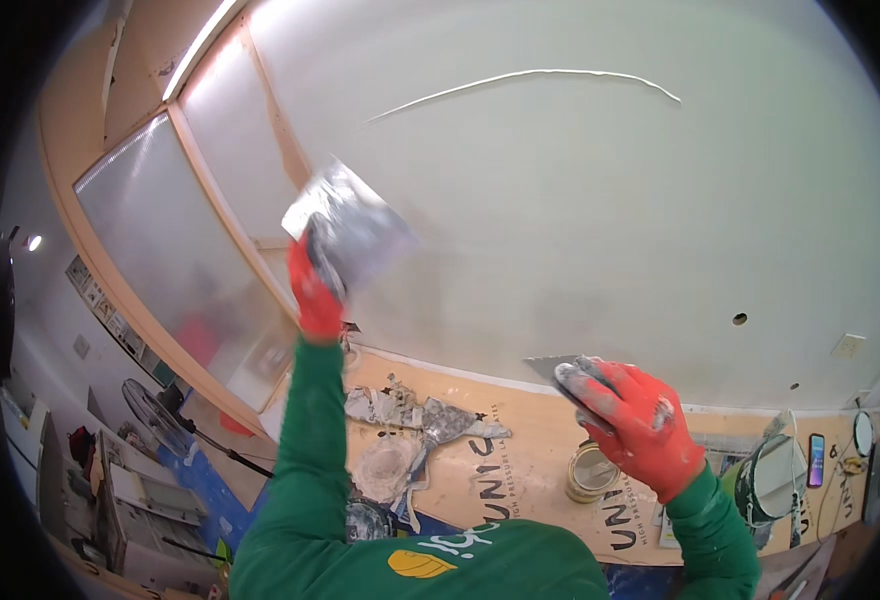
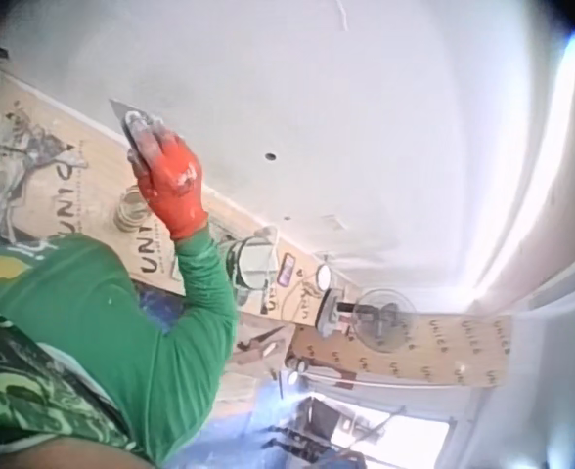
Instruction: The person applies white plaster to a wall using a spatula and a putty knife, spreading and smoothing the compound over a long narrow crack.
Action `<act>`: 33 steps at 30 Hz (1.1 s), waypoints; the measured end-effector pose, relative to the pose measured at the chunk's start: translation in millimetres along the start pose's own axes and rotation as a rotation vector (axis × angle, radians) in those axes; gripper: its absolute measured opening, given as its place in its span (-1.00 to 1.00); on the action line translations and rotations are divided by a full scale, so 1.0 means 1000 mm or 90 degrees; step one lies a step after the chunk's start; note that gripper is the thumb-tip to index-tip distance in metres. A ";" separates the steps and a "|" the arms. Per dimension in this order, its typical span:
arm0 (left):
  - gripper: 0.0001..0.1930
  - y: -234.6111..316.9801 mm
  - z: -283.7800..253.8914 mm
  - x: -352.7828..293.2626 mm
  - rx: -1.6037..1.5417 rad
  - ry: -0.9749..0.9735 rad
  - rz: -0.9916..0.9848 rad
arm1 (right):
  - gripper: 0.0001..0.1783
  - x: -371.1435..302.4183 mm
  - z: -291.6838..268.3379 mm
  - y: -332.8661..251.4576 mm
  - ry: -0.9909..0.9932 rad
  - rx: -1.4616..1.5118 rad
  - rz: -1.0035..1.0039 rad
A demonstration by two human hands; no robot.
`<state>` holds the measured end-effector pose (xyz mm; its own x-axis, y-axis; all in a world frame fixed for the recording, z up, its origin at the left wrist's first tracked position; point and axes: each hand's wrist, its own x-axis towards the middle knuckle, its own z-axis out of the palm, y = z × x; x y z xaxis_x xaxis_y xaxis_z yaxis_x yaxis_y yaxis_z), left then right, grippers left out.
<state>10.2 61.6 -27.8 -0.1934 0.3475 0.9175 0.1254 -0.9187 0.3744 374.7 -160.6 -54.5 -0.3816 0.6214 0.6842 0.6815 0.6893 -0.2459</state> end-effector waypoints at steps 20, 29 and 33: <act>-0.50 -0.084 -0.026 0.171 0.724 -0.029 -0.158 | -0.64 -0.027 0.013 0.020 0.072 0.126 0.115; -0.54 -0.107 -0.022 0.175 0.639 -0.043 -0.030 | -0.64 -0.050 -0.002 0.042 0.125 0.168 0.107; -0.58 -0.066 0.057 0.149 0.577 -0.058 0.034 | -0.64 -0.069 -0.012 0.052 0.144 0.201 0.115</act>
<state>28.3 184.3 91.7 -0.0925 0.3571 0.9295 0.8561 -0.4481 0.2574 444.1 -171.5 -106.2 -0.1026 0.6697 0.7355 0.4866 0.6787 -0.5500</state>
